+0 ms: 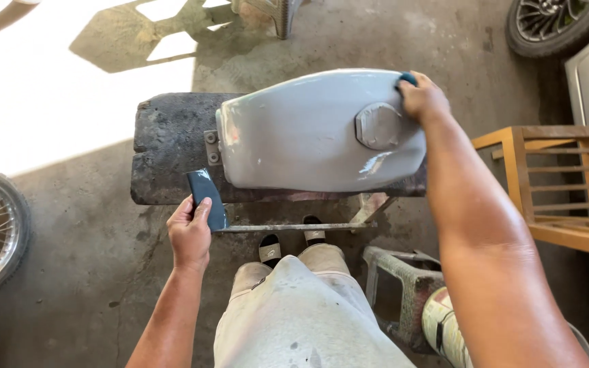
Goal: The person sands a white motorcycle fuel tank with a sanding block, dipping it into a bucket of water periodically. They wipe the tank with a blue cloth and continue sanding different sections of the surface.
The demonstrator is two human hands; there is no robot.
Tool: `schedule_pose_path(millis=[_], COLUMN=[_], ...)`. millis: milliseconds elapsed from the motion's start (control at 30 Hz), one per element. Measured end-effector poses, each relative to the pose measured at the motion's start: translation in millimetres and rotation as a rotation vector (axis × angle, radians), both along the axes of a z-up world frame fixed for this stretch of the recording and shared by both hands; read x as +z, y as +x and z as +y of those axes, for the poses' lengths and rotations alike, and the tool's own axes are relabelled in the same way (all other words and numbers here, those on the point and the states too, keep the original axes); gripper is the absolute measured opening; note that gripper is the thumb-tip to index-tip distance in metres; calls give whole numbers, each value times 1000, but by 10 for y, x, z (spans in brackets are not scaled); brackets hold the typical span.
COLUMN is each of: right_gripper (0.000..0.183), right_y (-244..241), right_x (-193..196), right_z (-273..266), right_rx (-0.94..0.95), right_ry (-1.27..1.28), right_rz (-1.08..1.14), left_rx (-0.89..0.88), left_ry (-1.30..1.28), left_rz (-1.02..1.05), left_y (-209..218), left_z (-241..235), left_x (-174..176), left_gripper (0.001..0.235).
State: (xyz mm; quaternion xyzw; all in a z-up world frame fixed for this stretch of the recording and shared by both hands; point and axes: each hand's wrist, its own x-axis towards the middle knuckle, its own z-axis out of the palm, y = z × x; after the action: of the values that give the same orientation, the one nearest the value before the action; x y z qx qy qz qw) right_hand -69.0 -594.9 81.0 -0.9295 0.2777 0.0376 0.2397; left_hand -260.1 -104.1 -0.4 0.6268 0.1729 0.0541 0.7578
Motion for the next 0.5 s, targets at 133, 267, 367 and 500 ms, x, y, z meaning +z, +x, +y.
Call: schedule_pose_path(millis=[133,267,367,500], right_gripper=[55,40,29,46], right_y=[268,276,67,-63], right_x=[-241,-76,243,109], right_z=[-166,771,1956,2749], right_rx=[1,433,773,1164], right_ry=[55,-125,-147,-400], right_rz=[44,-216,-316,-232], left_rx=[49,110,140,187], left_ry=[64,156,148,203], left_rz=[-14,-42,-37,-32], left_y=[-37,79,250,449], left_z=[71,-39,-289,-683], left_x=[-8,-68,117,581], left_gripper=[23,25,27,38])
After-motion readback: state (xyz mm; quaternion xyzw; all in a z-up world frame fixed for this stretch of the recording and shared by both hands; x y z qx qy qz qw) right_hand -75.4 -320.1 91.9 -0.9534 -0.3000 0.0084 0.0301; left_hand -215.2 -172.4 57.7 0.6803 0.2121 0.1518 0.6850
